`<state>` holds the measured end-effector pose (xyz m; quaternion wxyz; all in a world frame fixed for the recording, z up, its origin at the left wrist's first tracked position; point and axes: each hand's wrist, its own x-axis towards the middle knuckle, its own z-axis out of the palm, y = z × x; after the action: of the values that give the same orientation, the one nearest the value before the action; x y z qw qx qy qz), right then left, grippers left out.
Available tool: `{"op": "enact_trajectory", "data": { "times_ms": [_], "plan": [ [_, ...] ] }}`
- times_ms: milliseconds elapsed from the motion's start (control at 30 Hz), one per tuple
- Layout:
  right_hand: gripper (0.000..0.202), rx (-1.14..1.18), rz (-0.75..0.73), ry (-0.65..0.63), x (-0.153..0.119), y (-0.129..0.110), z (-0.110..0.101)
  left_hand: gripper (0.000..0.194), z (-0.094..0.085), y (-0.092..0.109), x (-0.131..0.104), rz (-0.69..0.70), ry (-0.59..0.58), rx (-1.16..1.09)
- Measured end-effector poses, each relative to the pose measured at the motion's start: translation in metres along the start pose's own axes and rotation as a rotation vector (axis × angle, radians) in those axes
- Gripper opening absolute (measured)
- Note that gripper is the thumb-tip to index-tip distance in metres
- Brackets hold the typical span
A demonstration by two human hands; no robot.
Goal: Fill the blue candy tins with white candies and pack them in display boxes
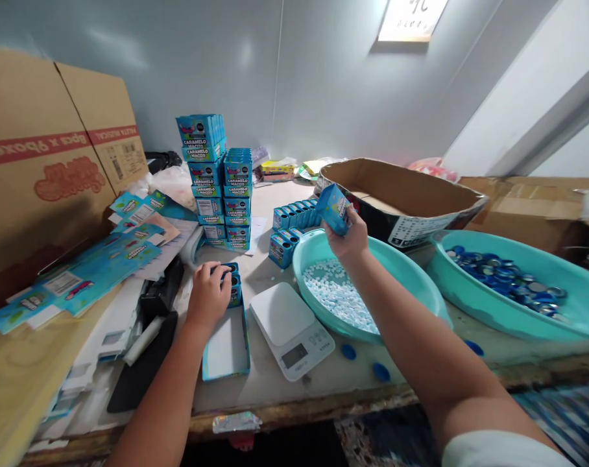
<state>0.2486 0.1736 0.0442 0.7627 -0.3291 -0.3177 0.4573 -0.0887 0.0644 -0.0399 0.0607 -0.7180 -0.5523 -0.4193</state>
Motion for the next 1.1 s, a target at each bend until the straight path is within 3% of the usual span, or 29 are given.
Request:
{"op": "enact_trajectory", "data": {
  "times_ms": [300,700,900,1100],
  "plan": [
    [0.02,0.009,0.009,0.106,0.0,-0.002,0.006,0.025,-0.001,0.001,0.0,0.006,0.014,-0.001],
    [0.048,-0.206,-0.17,0.513,-0.004,-0.014,0.012,0.027,-0.001,0.0,0.0,-0.006,-0.012,0.008],
    [0.044,-0.204,-0.102,0.588,-0.009,-0.016,0.016,0.026,-0.002,0.002,0.0,0.004,0.006,0.014],
    [0.043,-0.155,-0.098,0.564,-0.009,-0.015,0.016,0.025,0.0,-0.001,0.0,0.012,0.007,0.01]
  ]
}}
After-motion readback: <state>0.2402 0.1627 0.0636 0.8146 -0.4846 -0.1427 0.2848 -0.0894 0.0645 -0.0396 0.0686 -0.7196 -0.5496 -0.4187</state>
